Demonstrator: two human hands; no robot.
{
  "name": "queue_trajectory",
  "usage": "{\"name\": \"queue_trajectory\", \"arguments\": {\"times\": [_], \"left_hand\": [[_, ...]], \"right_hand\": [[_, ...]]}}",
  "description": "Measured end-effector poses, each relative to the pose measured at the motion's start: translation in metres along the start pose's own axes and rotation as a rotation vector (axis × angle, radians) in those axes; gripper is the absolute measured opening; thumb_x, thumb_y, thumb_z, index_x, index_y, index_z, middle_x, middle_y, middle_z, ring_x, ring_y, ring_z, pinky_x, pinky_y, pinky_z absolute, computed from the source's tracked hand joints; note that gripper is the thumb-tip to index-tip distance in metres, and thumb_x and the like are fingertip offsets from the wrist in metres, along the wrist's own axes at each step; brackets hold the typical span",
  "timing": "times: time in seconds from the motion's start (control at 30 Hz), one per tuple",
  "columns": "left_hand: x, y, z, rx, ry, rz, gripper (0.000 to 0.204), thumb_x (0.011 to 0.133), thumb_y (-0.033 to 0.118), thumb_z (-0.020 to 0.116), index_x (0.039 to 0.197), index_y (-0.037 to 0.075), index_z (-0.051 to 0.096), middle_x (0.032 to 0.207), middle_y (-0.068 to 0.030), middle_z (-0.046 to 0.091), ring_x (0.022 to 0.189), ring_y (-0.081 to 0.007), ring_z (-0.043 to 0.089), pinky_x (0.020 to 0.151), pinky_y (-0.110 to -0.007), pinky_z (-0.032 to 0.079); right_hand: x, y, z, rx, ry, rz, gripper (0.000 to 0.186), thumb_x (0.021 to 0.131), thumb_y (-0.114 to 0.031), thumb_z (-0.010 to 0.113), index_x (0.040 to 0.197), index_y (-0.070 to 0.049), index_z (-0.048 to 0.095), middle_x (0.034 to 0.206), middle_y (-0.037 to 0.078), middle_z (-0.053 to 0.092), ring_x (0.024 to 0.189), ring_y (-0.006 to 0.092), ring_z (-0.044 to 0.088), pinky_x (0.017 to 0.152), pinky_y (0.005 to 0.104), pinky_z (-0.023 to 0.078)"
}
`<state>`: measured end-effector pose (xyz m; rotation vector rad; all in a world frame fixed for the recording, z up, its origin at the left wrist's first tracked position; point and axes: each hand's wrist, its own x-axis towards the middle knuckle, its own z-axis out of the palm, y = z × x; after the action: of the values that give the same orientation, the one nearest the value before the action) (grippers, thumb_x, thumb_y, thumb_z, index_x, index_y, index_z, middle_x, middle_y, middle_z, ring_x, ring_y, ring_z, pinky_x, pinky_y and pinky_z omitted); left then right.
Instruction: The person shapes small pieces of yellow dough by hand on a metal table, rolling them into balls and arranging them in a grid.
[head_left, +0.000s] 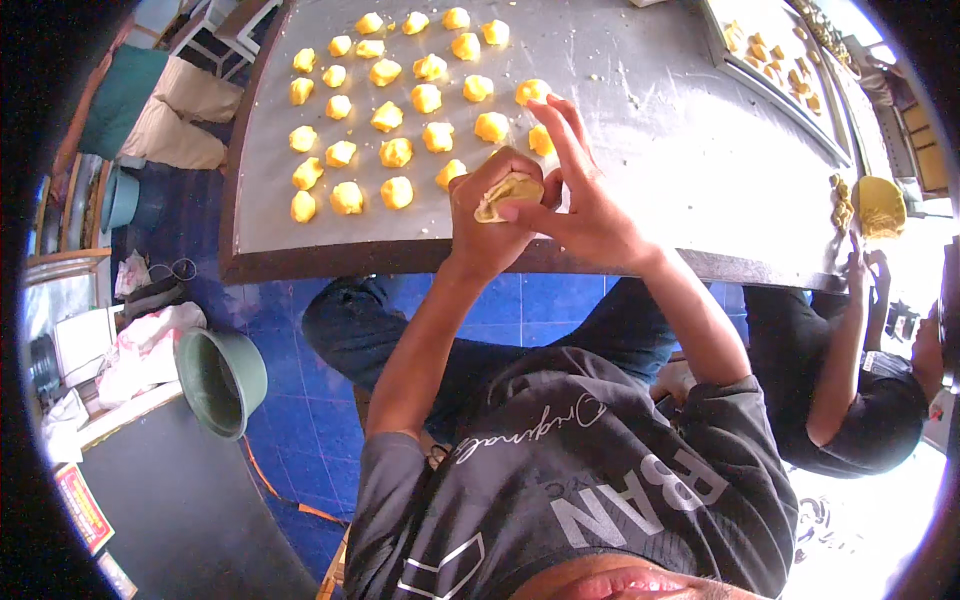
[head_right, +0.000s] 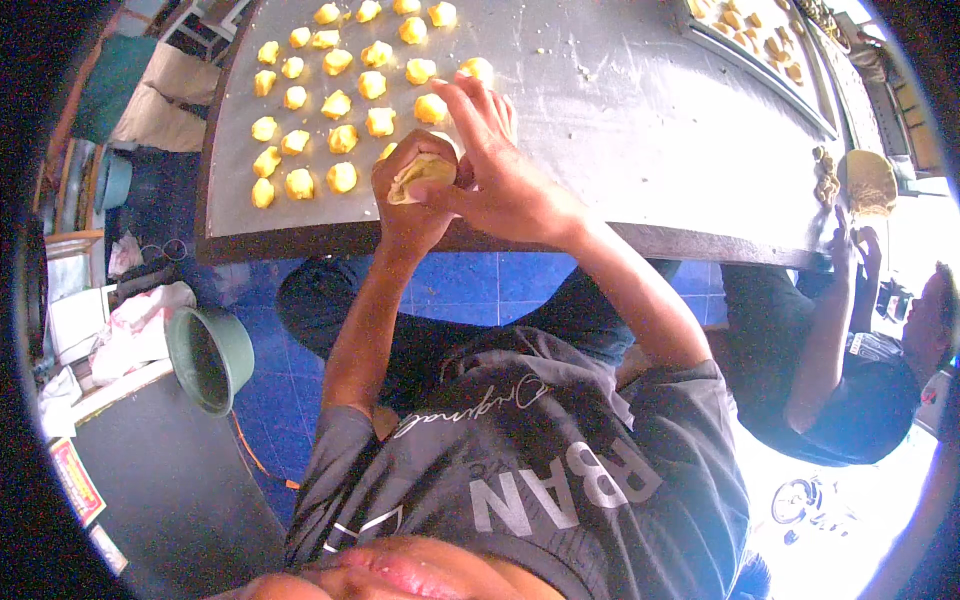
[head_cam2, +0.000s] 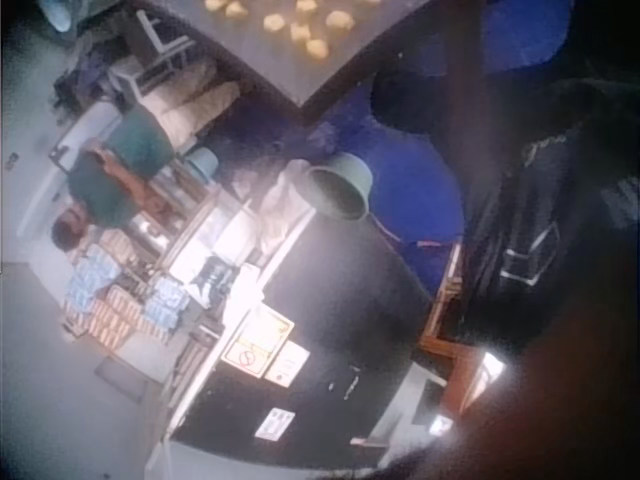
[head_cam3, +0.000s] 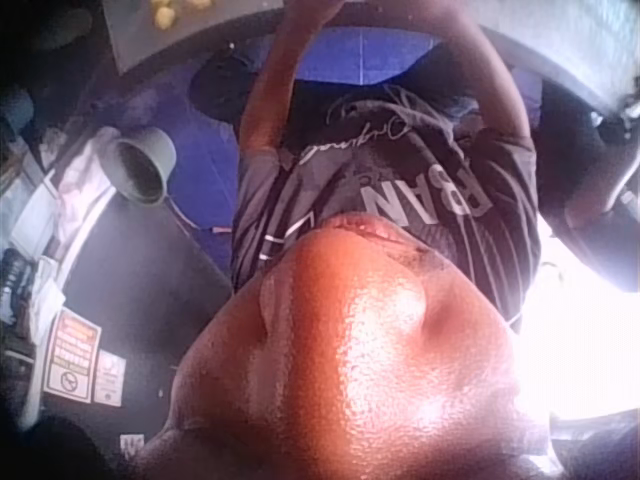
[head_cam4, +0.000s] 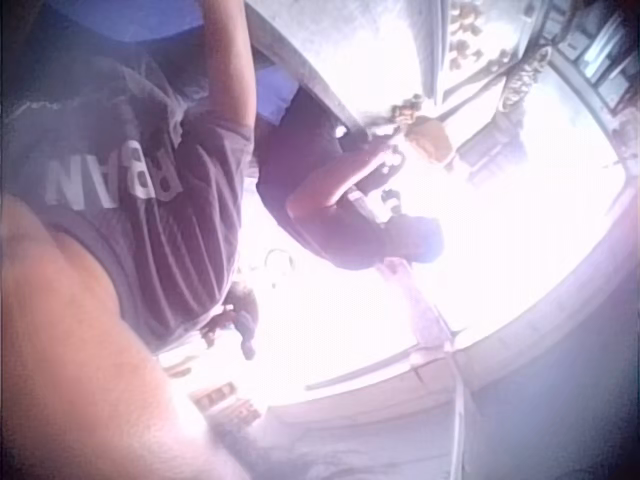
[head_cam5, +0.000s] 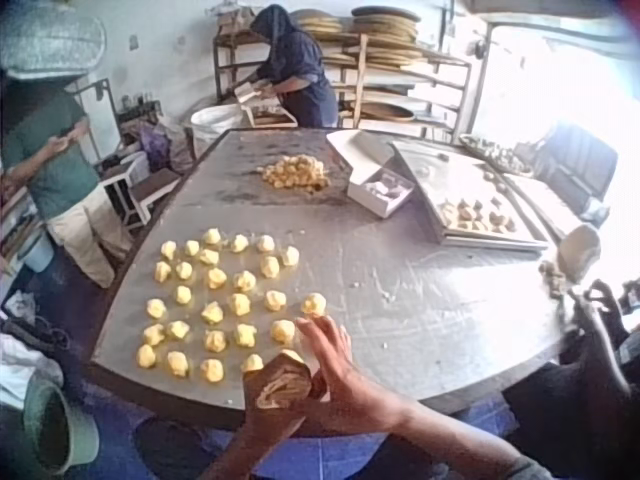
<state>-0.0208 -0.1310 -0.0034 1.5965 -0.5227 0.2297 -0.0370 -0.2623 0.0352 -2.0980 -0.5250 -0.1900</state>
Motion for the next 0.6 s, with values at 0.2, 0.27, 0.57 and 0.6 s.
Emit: {"name": "queue_trajectory", "arguments": {"times": [0.2,0.27,0.57,0.6], "left_hand": [[0.000,-0.009,0.006,0.050,0.010,-0.003,0.021,0.068,0.009,0.073,0.076,0.007,0.054,0.064,-0.0042,0.061,0.056,-0.0121,0.059,0.053,-0.028,0.047],[-0.001,-0.010,0.014,-0.255,0.175,-0.124,0.020,0.068,0.008,0.072,0.076,0.007,0.054,0.064,-0.0041,0.061,0.057,-0.0119,0.060,0.052,-0.028,0.046],[0.000,0.014,0.000,0.047,0.089,-0.034,0.020,0.070,0.013,0.070,0.074,0.006,0.051,0.067,0.0001,0.058,0.062,-0.0073,0.054,0.055,-0.025,0.044],[0.000,0.015,0.001,0.096,0.096,0.004,0.021,0.070,0.013,0.071,0.072,0.006,0.051,0.064,0.0000,0.057,0.061,-0.0073,0.054,0.054,-0.025,0.044]], "right_hand": [[-0.003,-0.015,-0.002,-0.105,0.035,-0.109,0.102,0.065,-0.038,0.078,0.139,-0.004,0.017,0.140,0.026,0.017,0.132,0.0381,0.018,0.105,0.0447,0.023],[-0.001,-0.031,0.010,-0.365,0.086,-0.136,0.104,0.063,-0.040,0.079,0.138,-0.001,0.017,0.138,0.028,0.019,0.131,0.0411,0.017,0.105,0.0465,0.022],[-0.007,-0.015,0.006,0.014,0.161,-0.009,0.087,0.074,-0.022,0.073,0.134,0.006,0.017,0.132,0.022,0.022,0.098,0.0235,0.046,0.065,0.0262,0.046],[-0.007,-0.012,0.006,0.136,0.142,0.073,0.087,0.074,-0.022,0.073,0.135,0.006,0.017,0.133,0.021,0.022,0.094,0.0217,0.047,0.066,0.0266,0.046]]}}
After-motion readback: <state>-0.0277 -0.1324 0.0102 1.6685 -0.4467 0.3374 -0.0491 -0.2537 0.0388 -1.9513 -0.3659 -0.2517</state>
